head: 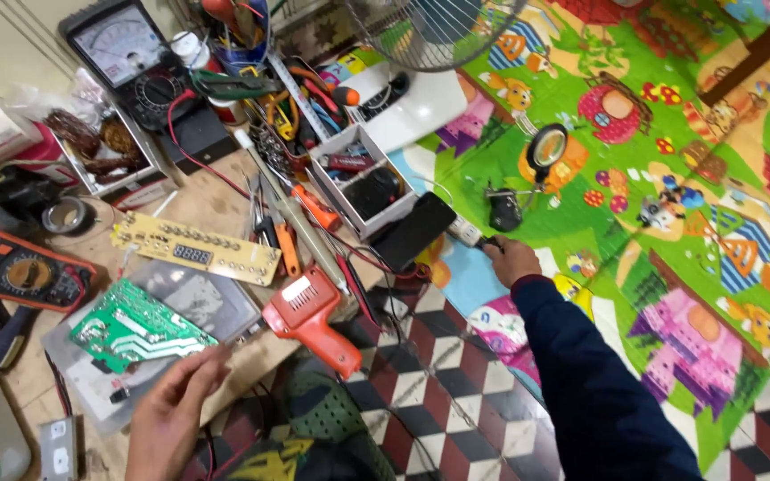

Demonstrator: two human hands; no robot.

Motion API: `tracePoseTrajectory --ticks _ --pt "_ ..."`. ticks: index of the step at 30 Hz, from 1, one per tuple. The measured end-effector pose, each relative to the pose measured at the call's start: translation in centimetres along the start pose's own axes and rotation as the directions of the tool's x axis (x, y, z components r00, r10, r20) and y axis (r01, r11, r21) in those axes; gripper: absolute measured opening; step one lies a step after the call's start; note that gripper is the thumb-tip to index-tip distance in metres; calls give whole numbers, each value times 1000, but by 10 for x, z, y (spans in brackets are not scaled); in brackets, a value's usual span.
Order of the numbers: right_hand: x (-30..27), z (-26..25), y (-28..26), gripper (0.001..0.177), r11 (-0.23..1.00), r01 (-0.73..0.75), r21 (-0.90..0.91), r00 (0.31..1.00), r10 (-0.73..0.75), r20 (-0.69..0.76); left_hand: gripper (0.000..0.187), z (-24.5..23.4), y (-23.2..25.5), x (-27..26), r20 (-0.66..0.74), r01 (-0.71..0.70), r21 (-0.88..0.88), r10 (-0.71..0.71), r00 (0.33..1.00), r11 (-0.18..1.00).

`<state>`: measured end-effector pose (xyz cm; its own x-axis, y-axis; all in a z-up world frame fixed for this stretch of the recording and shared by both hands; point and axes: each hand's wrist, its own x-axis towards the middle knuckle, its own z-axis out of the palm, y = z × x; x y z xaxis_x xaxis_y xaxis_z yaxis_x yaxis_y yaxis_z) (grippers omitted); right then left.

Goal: The person works on a cluttered table, handling a green circuit board and a yellow circuit board. They pick up a heat gun, then use a magnifying glass to look at the yellow board. They also handle a multimeter and various small electronic components on the table.

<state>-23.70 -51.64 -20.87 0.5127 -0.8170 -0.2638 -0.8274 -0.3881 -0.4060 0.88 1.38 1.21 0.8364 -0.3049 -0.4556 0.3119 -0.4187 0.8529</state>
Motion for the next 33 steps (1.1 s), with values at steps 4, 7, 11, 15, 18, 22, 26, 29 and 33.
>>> tracePoseTrajectory --ticks 4,7,11,15,18,22,26,29,33 --pt "48 13 7 53 978 64 -200 998 -62 14 31 6 1 -4 -97 33 -110 -44 994 993" --pt "57 8 -6 46 961 9 -275 1000 -1 31 28 6 -20 6 -94 -35 -168 19 995 985" --pt "55 -12 -35 46 952 9 -307 996 18 85 26 13 6 0 -133 14 -147 -33 991 989" --pt "58 -23 -48 42 912 83 -402 982 -6 188 29 14 9 5 -120 123 -154 -142 983 980" --pt "62 -25 -54 43 891 95 -444 973 12 232 30 15 11 9 -98 154 -158 -171 980 975" --pt "71 -27 -72 42 857 62 -511 946 113 304 32 17 7 15 -59 192 -159 -203 977 968" --pt "87 -4 -70 34 776 182 -604 950 20 312 30 23 11 17 -75 187 -148 -199 977 971" --pt "103 6 -43 33 777 203 -595 937 21 348 29 23 -3 23 -90 196 -153 -211 973 969" --pt "147 40 10 42 746 306 -592 912 -52 406 30 1 -31 3 -59 -151 174 163 985 973"
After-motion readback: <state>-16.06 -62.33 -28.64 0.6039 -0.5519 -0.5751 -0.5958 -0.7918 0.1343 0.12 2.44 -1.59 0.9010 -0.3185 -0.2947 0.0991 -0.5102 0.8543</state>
